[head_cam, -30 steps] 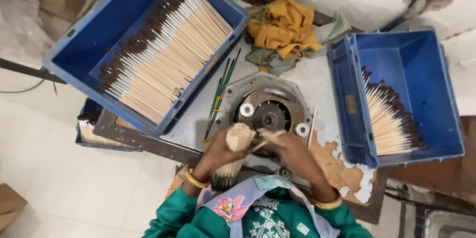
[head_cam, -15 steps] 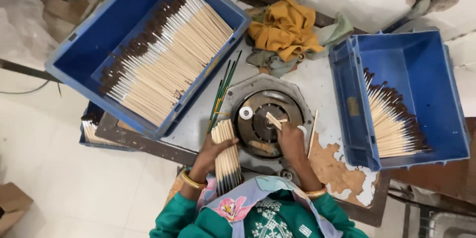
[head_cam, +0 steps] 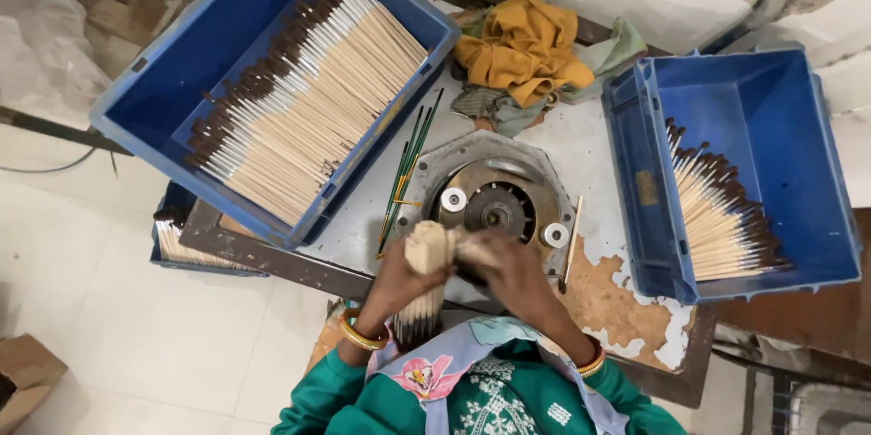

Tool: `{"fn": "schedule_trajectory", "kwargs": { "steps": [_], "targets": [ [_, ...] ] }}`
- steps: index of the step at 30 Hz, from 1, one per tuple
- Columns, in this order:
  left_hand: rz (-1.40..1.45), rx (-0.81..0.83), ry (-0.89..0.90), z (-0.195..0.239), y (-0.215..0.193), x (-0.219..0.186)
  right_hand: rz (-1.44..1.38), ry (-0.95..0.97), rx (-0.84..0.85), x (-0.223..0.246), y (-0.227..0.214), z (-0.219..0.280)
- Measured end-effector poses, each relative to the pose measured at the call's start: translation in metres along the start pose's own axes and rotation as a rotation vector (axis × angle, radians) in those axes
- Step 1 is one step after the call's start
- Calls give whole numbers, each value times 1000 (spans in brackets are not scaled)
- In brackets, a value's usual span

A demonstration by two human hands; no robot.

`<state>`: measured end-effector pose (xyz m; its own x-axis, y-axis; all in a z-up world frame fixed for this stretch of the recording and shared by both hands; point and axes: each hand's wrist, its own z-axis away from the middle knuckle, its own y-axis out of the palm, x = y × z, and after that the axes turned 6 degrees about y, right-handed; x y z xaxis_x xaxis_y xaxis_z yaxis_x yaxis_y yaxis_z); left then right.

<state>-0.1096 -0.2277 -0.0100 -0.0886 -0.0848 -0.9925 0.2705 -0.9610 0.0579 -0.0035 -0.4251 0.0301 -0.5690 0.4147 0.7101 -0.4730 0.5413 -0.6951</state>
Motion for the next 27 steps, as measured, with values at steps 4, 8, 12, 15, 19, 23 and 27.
{"fn": "schedule_trajectory", "kwargs": {
  "steps": [4, 8, 12, 15, 19, 23, 27],
  "targets": [
    [-240, 160, 252, -17, -6, -9, 91, 75, 211, -18, -16, 6],
    [184, 93, -92, -14, -5, 37, 114, 208, -78, -33, -36, 12],
    [541, -5, -278, -15, -8, 34, 490, 430, 70, -90, 7, -8],
    [619, 20, -317, -16, -16, 74, 412, 305, -5, -105, 16, 1],
    [682, -27, -354, -11, -19, 76, 495, 214, -105, -115, 31, 2],
    [710, -105, -373, -6, -16, 78, 429, 312, -180, -133, 57, 10],
    [658, -143, -396, -8, -16, 67, 409, 161, -227, -131, 52, 7]
  ]
}}
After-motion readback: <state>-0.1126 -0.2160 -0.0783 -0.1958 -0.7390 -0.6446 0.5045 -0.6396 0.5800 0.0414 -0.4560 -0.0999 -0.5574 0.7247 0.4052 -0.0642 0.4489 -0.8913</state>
